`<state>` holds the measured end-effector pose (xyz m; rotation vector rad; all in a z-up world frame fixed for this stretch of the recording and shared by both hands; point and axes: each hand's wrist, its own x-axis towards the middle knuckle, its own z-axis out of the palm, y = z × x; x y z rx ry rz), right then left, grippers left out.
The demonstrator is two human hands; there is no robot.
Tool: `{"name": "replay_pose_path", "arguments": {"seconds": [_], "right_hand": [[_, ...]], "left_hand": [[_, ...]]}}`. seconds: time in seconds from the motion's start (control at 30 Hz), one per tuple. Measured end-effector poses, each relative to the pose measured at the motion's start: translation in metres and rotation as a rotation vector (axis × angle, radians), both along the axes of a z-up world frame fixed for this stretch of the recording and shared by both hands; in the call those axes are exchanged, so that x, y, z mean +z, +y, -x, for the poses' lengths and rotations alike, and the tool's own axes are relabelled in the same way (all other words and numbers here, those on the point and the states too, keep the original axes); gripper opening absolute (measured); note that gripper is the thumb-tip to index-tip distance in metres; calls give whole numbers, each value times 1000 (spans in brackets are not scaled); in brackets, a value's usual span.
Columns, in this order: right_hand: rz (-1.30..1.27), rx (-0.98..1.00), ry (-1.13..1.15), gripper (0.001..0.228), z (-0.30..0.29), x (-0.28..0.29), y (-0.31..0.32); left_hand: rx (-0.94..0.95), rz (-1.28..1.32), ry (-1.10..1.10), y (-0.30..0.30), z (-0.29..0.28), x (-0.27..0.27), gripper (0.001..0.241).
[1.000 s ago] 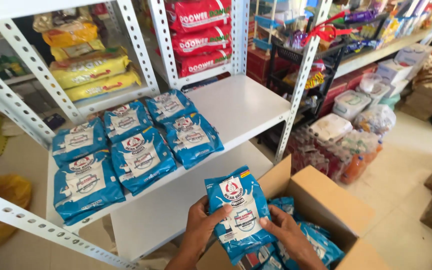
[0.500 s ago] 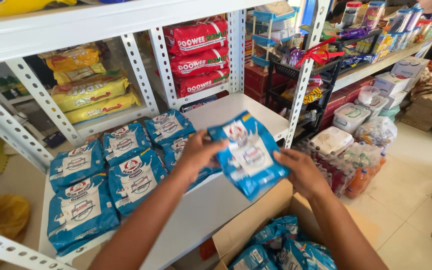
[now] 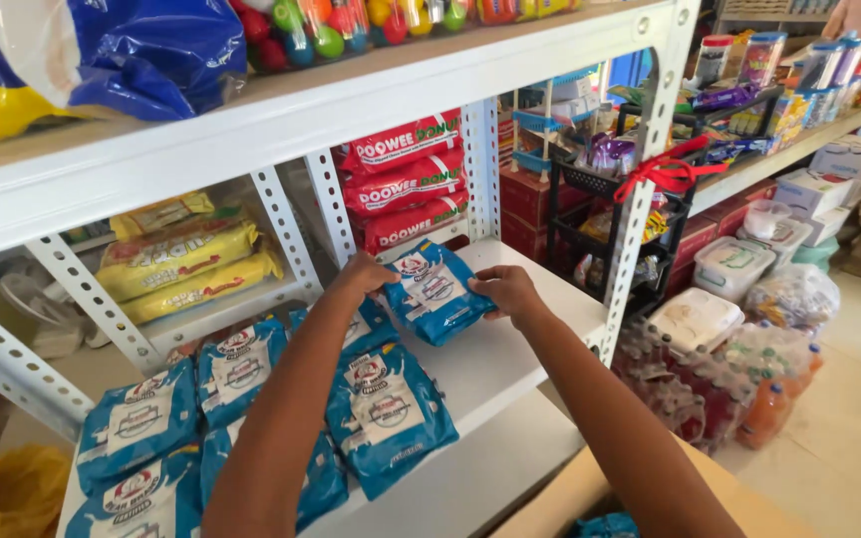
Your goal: Stocking shelves with milk powder packets from a box.
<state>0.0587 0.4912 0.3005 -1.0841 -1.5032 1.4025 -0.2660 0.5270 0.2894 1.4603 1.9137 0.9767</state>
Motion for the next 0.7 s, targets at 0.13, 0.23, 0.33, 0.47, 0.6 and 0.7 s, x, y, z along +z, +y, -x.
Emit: {"name": "replay_pose_path", "arguments": {"seconds": [0.13,0.23,0.33,0.47,0.6,0.7], "right_hand": [[17,-78,-193,40,27,-8,12],[-121,-139,-408,38,35,-4,7],[-253,-163,-564,36,40,-13,15],[-298,-142,-508,36,43,-23,30],[-131,-121,-397,35,51,-12,21],[-61,-197,-384,35,56,-15,20]], "left_hand": [[128,61,221,-15,-9,19,46],[214,80,507,-41,-21,47,39],[249,86,688,-45,-12,53,35],[223,77,679,-49,-3,59,33],[153,137,700,-37,-4,37,35],[-66,154,711,-30,-10,14,45]]}}
